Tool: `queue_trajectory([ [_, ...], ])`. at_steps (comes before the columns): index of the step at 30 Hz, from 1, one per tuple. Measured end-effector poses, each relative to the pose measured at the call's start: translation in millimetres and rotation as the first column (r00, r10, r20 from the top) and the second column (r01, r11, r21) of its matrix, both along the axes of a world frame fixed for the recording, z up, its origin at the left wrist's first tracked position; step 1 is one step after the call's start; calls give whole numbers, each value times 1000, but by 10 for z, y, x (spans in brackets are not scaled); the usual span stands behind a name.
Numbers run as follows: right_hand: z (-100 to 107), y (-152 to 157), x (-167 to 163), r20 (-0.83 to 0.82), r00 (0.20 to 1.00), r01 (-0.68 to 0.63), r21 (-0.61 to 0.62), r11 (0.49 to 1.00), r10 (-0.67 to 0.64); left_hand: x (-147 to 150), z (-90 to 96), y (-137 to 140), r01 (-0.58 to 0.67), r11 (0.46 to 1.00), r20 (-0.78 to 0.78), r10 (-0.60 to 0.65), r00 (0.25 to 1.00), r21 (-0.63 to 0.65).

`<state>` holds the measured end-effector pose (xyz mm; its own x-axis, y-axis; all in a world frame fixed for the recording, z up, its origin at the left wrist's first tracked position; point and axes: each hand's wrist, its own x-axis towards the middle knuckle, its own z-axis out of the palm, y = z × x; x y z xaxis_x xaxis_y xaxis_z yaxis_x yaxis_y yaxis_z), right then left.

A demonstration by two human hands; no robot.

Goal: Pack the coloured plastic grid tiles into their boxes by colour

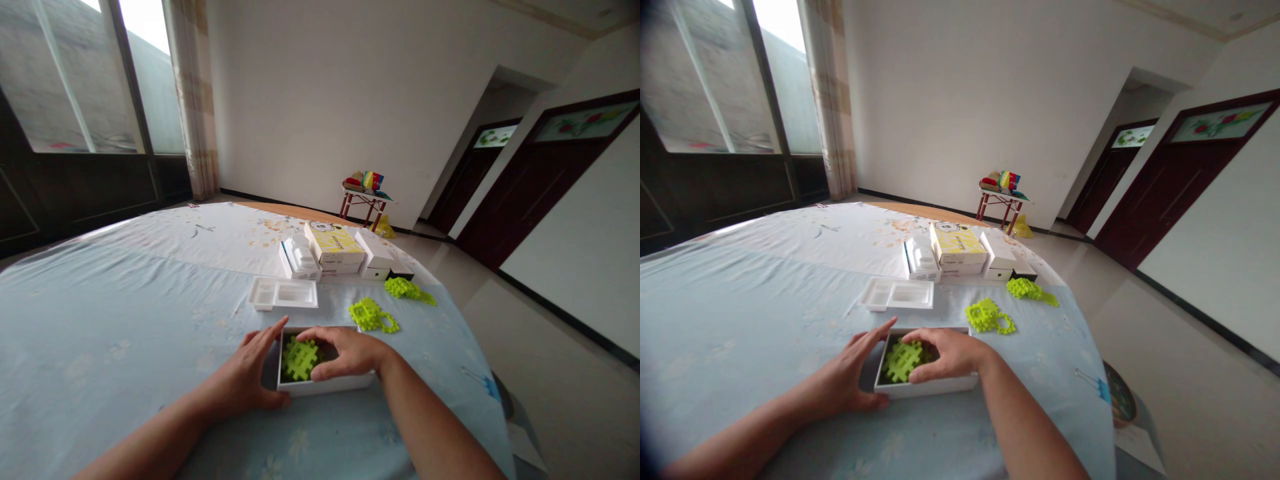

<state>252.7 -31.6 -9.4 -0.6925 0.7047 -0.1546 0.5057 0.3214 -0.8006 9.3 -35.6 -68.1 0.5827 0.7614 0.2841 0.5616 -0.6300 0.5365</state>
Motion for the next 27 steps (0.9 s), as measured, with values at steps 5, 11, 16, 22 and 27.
queue_trajectory([
  [5,-12,-41,-56,-69,997,34,6,999,-34,1,-8,13,17,1000,11,-17,1000,6],
  [11,-99,-5,-112,-103,995,-9,63,998,15,7,-3,20,13,1000,1,-13,1000,6],
  [16,-121,-7,-118,-170,985,-23,65,998,34,1,-15,28,16,1000,9,-16,1000,3],
  [22,-38,-57,-51,-143,976,180,111,977,-164,-22,-80,63,37,999,17,-37,999,7],
  [27,-67,-62,-16,16,945,315,210,926,-326,-21,-83,68,38,999,13,-38,999,7],
])
